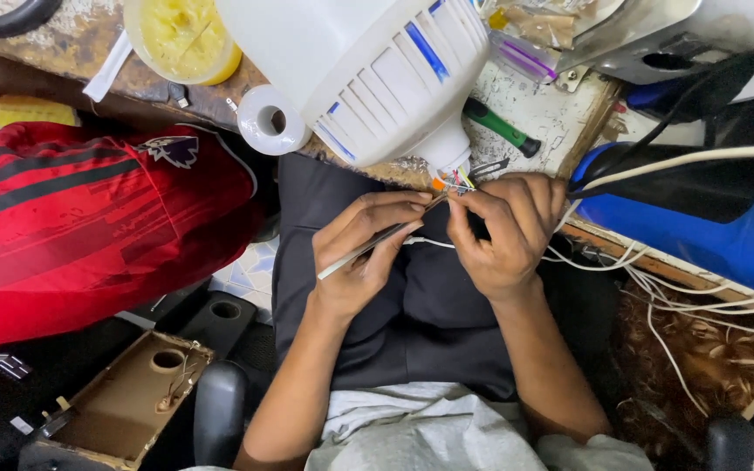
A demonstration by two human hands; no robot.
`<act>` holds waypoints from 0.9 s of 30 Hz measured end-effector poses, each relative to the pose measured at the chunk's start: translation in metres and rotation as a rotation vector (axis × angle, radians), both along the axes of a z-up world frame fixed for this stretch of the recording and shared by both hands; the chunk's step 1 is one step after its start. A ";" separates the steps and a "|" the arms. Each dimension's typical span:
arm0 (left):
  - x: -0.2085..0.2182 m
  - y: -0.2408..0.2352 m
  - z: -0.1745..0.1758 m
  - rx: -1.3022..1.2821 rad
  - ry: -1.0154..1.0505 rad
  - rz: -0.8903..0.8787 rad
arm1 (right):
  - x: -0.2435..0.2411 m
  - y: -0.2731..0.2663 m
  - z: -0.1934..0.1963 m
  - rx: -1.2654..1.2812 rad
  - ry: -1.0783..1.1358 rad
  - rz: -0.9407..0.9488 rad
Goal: The person uses a soldering iron and tweezers to work on a small electronic component attached to a white plastic device. They repeatedly heat and adjust wires and solder points while seated at a cluttered workbench.
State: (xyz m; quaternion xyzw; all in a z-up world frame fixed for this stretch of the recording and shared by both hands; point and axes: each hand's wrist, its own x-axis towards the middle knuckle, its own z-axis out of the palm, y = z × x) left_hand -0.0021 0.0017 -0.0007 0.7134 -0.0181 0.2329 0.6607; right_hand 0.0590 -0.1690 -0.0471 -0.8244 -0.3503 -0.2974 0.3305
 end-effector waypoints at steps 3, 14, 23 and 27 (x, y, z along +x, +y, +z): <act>0.000 0.001 -0.002 0.004 -0.012 0.020 | 0.000 0.000 -0.001 -0.004 -0.016 0.000; 0.000 0.000 -0.002 -0.008 -0.012 0.007 | 0.000 0.002 0.003 -0.001 -0.004 -0.006; 0.001 -0.002 0.003 0.020 -0.032 0.029 | 0.000 0.001 0.002 -0.006 -0.018 -0.005; 0.001 -0.003 0.003 0.052 -0.031 0.041 | 0.002 0.003 0.004 0.002 -0.022 0.010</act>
